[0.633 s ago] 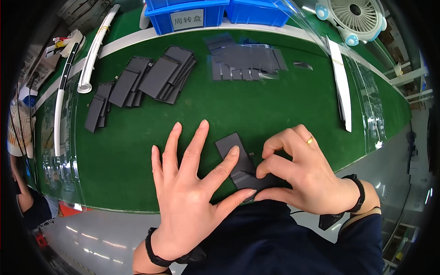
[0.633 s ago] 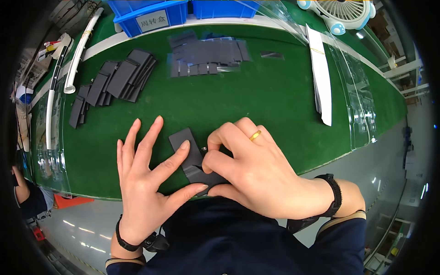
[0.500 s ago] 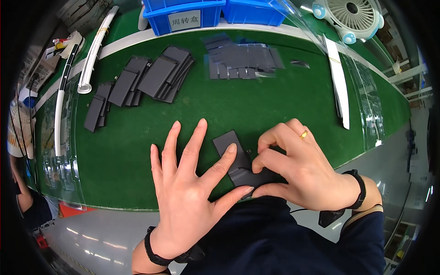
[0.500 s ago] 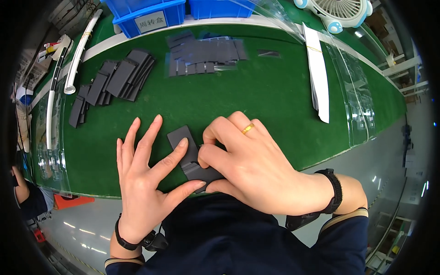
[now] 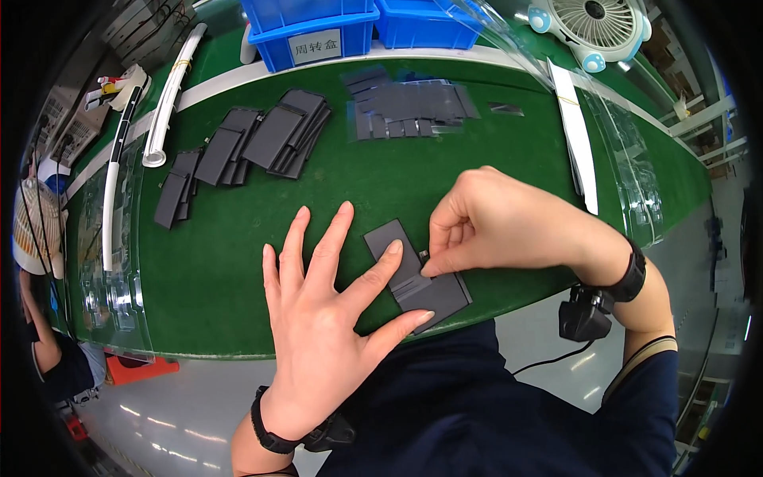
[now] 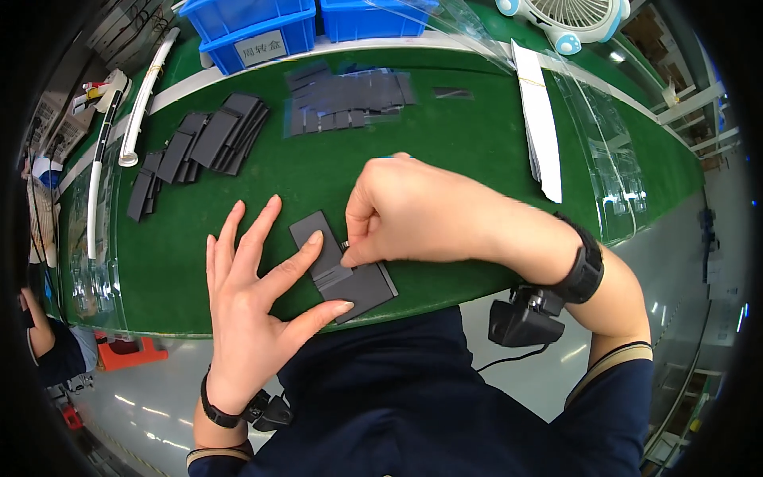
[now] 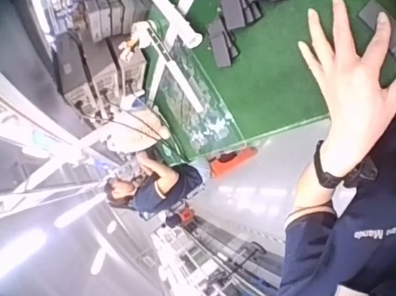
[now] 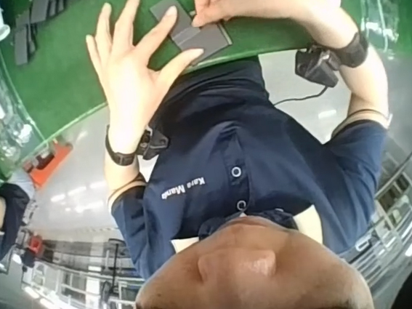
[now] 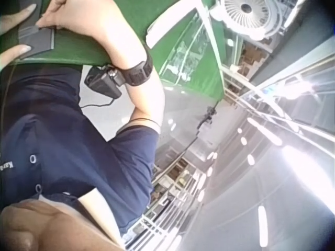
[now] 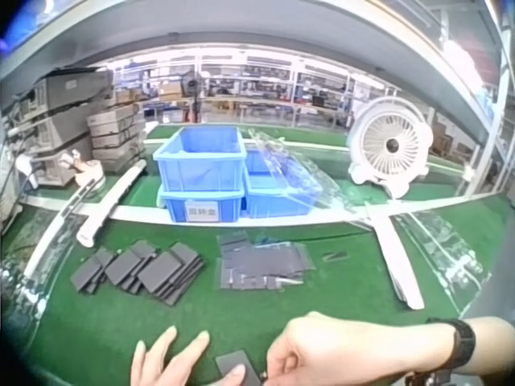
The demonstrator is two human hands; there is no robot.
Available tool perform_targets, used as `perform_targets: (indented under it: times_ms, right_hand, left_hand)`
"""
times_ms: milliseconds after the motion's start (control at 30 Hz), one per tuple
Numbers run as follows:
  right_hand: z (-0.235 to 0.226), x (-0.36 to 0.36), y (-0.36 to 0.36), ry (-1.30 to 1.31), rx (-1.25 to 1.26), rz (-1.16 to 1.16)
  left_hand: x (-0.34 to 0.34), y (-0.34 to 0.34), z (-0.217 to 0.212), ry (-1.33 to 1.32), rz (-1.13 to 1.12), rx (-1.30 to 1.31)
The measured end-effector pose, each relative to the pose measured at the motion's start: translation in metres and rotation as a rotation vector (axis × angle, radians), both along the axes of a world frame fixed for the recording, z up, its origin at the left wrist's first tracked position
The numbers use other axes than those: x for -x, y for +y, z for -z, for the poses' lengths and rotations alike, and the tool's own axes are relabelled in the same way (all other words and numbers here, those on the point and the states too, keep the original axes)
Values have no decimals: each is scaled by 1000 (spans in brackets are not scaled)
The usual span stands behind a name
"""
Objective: The recorder is assembling small black plastic components at an industrial workbench.
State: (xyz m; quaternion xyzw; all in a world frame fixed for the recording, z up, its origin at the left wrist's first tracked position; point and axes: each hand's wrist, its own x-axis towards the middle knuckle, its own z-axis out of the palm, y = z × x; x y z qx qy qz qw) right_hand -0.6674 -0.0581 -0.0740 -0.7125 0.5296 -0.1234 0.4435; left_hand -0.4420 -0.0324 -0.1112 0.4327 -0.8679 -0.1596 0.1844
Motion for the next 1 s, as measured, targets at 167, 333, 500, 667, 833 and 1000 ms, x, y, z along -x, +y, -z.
perform_targets:
  times_ms: [167, 333, 500, 667, 833, 1000]
  right_hand:
    - [-11, -19, -15, 217, -159, -29]
    - [-8, -14, -28, 194, -318, -64]
    - [-10, -26, -15, 312, -84, -47]
    - [-6, -25, -9, 293, 57, -28]
    - [-4, -27, -20, 294, 67, -127]
    - [-20, -25, -30, 390, -335, -109]
  left_hand:
    - [0, 1, -1, -10, 0, -8]
    - [-1, 0, -1, -21, -24, -15]
    - [0, 1, -1, -20, -13, 4]
    - [0, 2, 0, -34, 13, 1]
    - [1, 3, -2, -33, -28, -12]
    - [4, 3, -1, -25, -24, -18]
